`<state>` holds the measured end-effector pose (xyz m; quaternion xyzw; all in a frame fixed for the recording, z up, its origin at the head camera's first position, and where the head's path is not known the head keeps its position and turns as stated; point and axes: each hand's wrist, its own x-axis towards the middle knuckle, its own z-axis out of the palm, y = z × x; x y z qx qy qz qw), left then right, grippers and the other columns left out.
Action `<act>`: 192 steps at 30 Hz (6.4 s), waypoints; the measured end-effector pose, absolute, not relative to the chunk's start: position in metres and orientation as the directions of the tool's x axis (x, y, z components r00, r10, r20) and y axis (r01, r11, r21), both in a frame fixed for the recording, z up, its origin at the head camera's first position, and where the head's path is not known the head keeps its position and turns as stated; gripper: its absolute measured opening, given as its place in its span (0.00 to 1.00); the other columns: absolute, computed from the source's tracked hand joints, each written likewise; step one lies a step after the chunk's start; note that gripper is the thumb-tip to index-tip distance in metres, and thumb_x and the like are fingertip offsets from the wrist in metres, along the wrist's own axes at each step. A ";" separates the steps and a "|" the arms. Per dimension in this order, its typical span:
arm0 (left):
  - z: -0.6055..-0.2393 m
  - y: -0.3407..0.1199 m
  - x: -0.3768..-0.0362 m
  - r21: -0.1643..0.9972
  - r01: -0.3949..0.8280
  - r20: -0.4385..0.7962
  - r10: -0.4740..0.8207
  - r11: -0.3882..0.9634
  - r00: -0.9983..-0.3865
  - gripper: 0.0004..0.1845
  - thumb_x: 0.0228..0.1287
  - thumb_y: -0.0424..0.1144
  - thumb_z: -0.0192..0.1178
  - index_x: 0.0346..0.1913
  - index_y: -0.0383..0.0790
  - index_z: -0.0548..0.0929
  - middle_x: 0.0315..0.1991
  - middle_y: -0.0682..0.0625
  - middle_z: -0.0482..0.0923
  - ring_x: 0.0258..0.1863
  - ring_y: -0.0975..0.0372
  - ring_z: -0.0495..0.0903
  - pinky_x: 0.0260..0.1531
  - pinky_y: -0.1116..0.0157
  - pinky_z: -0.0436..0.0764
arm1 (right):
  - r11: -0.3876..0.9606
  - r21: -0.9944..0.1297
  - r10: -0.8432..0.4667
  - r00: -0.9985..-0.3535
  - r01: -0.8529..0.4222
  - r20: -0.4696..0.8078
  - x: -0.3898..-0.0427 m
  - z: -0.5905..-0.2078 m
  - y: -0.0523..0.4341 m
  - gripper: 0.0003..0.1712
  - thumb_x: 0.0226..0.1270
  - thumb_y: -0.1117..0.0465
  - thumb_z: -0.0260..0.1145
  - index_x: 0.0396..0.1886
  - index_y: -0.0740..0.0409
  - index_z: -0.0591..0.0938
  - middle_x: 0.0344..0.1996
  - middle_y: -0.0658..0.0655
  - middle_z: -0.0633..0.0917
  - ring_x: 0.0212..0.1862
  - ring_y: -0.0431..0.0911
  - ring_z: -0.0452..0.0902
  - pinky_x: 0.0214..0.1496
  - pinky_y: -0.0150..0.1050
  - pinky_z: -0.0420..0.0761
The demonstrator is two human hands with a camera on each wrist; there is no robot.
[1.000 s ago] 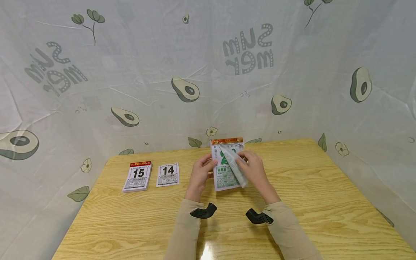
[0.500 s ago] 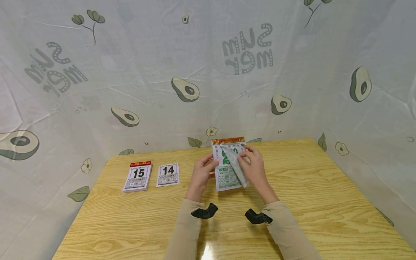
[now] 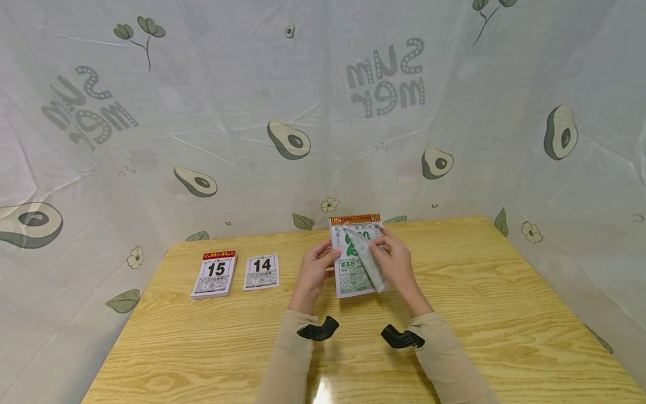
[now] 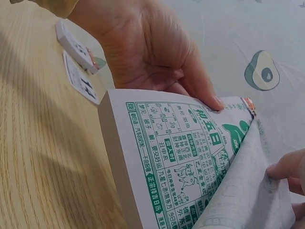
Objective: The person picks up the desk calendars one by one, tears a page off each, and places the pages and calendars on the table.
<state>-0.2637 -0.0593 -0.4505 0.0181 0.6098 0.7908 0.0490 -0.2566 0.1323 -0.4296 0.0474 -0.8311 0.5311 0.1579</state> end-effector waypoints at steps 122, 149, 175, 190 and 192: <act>-0.448 -0.076 -0.269 0.889 -0.096 -0.102 0.011 -0.448 -0.995 0.20 0.69 0.36 0.59 0.63 0.41 0.77 0.39 0.55 0.85 0.33 0.64 0.85 0.31 0.68 0.83 | -0.243 -0.970 0.080 -0.997 -0.014 -0.006 -0.263 -0.428 0.151 0.08 0.78 0.57 0.50 0.40 0.56 0.69 0.35 0.47 0.77 0.36 0.36 0.77 0.35 0.28 0.79; -0.450 -0.078 -0.269 0.936 -0.071 -0.054 0.057 -0.343 -0.997 0.20 0.68 0.37 0.60 0.62 0.42 0.78 0.38 0.55 0.86 0.32 0.64 0.83 0.30 0.67 0.79 | -0.015 -0.994 -0.025 -0.993 0.113 -0.112 -0.264 -0.425 0.159 0.28 0.72 0.49 0.60 0.63 0.63 0.72 0.31 0.41 0.82 0.32 0.35 0.80 0.34 0.31 0.81; -0.443 -0.073 -0.265 0.936 -0.087 -0.062 0.085 -0.342 -0.994 0.22 0.69 0.36 0.59 0.64 0.37 0.75 0.36 0.57 0.85 0.31 0.66 0.83 0.30 0.68 0.79 | -0.112 -0.989 0.049 -0.994 0.095 -0.101 -0.264 -0.427 0.156 0.12 0.72 0.51 0.61 0.39 0.56 0.76 0.28 0.45 0.81 0.29 0.37 0.79 0.31 0.31 0.80; -0.449 -0.075 -0.270 0.923 -0.087 -0.072 0.053 -0.374 -0.996 0.20 0.68 0.36 0.59 0.62 0.39 0.78 0.36 0.55 0.86 0.31 0.65 0.84 0.29 0.68 0.81 | -0.061 -0.994 0.075 -0.993 0.091 -0.095 -0.264 -0.428 0.156 0.14 0.73 0.52 0.59 0.37 0.58 0.75 0.25 0.43 0.80 0.27 0.35 0.77 0.29 0.29 0.78; -0.449 -0.076 -0.270 0.924 -0.084 -0.068 0.054 -0.373 -0.996 0.20 0.69 0.36 0.59 0.62 0.39 0.77 0.36 0.55 0.86 0.31 0.65 0.84 0.30 0.68 0.81 | -0.047 -0.995 0.069 -0.993 0.092 -0.095 -0.265 -0.429 0.157 0.15 0.73 0.51 0.58 0.41 0.60 0.75 0.26 0.42 0.81 0.28 0.35 0.78 0.29 0.29 0.79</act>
